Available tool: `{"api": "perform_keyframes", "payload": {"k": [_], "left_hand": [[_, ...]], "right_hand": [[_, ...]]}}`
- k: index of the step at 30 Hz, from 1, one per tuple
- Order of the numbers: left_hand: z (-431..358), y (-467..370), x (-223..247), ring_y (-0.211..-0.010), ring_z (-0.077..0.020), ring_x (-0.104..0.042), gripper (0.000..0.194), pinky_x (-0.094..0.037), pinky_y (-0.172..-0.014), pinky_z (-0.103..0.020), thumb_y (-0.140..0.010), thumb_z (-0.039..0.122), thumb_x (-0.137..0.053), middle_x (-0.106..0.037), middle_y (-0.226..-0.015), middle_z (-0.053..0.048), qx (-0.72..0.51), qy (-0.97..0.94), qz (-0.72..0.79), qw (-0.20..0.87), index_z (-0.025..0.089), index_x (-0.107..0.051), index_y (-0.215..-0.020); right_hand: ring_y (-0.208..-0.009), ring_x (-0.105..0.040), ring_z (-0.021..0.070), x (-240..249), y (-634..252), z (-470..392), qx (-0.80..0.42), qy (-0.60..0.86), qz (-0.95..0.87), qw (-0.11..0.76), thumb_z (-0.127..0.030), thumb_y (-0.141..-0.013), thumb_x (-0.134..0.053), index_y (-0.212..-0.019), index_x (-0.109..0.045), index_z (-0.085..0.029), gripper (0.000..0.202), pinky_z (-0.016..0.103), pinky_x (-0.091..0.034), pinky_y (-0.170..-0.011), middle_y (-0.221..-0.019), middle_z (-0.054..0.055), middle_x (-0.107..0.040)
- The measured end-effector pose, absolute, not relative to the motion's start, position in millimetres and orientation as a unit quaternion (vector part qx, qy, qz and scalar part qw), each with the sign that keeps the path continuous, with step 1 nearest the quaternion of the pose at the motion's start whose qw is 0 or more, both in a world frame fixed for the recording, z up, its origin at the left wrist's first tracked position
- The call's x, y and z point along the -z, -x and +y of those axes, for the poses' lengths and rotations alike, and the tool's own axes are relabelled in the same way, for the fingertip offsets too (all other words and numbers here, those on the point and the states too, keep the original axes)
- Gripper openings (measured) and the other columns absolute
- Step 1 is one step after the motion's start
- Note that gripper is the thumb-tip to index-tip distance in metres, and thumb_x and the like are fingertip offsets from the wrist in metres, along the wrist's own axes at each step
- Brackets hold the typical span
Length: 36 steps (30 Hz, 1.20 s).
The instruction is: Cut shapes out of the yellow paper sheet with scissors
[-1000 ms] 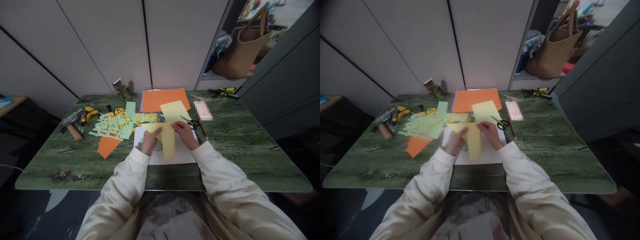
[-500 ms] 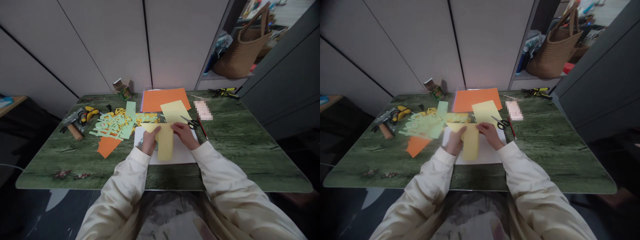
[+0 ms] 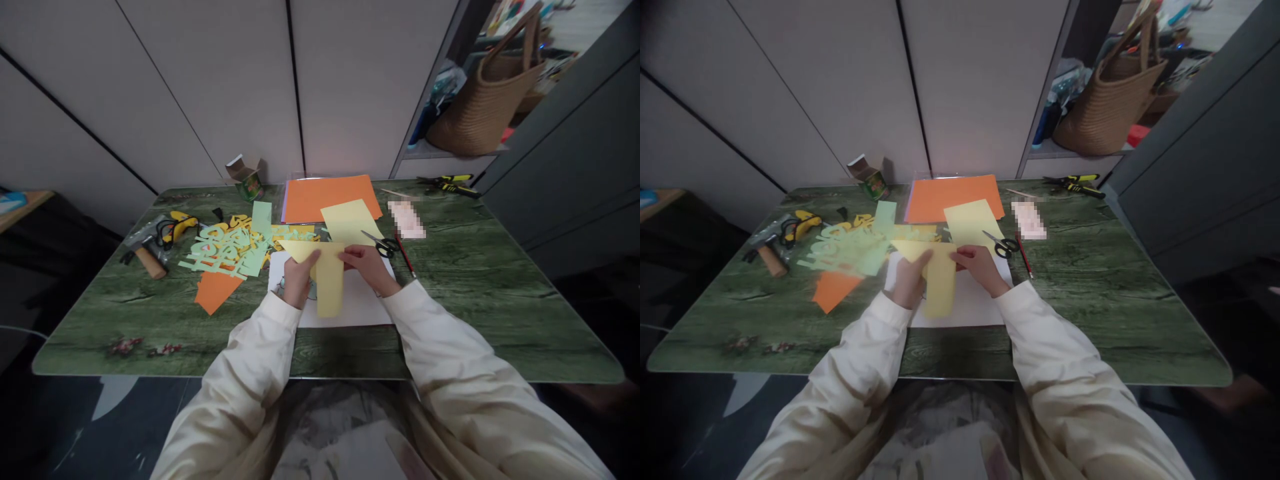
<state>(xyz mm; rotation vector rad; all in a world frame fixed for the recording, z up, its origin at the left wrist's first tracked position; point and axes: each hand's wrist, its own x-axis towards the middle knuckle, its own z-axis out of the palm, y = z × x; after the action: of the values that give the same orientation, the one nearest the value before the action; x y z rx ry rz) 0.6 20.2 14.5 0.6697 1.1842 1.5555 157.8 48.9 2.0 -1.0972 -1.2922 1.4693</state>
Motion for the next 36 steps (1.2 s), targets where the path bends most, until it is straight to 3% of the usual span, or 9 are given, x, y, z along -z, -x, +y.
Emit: {"api": "perform_keyframes", "payload": {"k": [6, 10, 16, 21, 36], "left_hand": [[20.8, 6.3, -13.7, -0.078, -0.0242, -0.065, 0.042, -0.051, -0.071, -0.036, -0.052, 0.03, -0.08, -0.07, -0.091, -0.015, -0.599, -0.351, 0.536, 0.48, 0.007, -0.069, -0.086], [21.8, 6.1, -13.5, -0.08, -0.023, -0.065, 0.042, -0.051, -0.071, -0.034, -0.053, 0.031, -0.079, -0.07, -0.092, -0.013, -0.626, -0.327, 0.533, 0.466, 0.009, -0.069, -0.086], [21.2, 3.3, -12.8, -0.081, -0.0217, -0.065, 0.041, -0.05, -0.074, -0.033, -0.055, 0.029, -0.078, -0.069, -0.096, -0.015, -0.649, -0.305, 0.509, 0.477, 0.008, -0.068, -0.089], [21.2, 4.1, -13.9, -0.082, -0.0213, -0.065, 0.04, -0.05, -0.075, -0.032, -0.057, 0.029, -0.078, -0.069, -0.098, -0.015, -0.67, -0.291, 0.505, 0.46, 0.008, -0.068, -0.09], [24.6, 5.8, -13.1, -0.086, -0.0237, -0.066, 0.042, -0.051, -0.076, -0.035, -0.059, 0.033, -0.076, -0.07, -0.09, -0.013, -0.689, -0.238, 0.536, 0.426, 0.009, -0.066, -0.093]], "right_hand": [[-0.066, -0.061, 0.0132, -3.5, -160.5, 49.4, -0.587, 0.443, -0.519, 0.436, -0.039, -0.066, -0.07, -0.075, -0.068, -0.014, 0.027, 0.028, -0.054, -0.064, -0.075, 0.004, -0.067], [-0.066, -0.062, 0.0144, -3.4, -159.7, 48.3, -0.606, 0.441, -0.527, 0.401, -0.039, -0.063, -0.072, -0.075, -0.069, -0.012, 0.03, 0.029, -0.055, -0.064, -0.074, 0.005, -0.068], [-0.064, -0.062, 0.0136, -1.6, -157.6, 47.0, -0.601, 0.44, -0.523, 0.414, -0.038, -0.062, -0.072, -0.072, -0.069, -0.013, 0.027, 0.03, -0.054, -0.065, -0.071, 0.004, -0.067], [-0.071, -0.064, 0.0161, -4.1, -156.7, 42.6, -0.635, 0.417, -0.546, 0.352, -0.038, -0.063, -0.071, -0.075, -0.069, -0.013, 0.028, 0.031, -0.054, -0.068, -0.076, 0.006, -0.069], [-0.059, -0.06, 0.0131, -7.8, -154.3, 36.5, -0.631, 0.412, -0.591, 0.286, -0.043, -0.065, -0.07, -0.069, -0.067, -0.012, 0.031, 0.028, -0.052, -0.059, -0.065, 0.004, -0.065]]}}
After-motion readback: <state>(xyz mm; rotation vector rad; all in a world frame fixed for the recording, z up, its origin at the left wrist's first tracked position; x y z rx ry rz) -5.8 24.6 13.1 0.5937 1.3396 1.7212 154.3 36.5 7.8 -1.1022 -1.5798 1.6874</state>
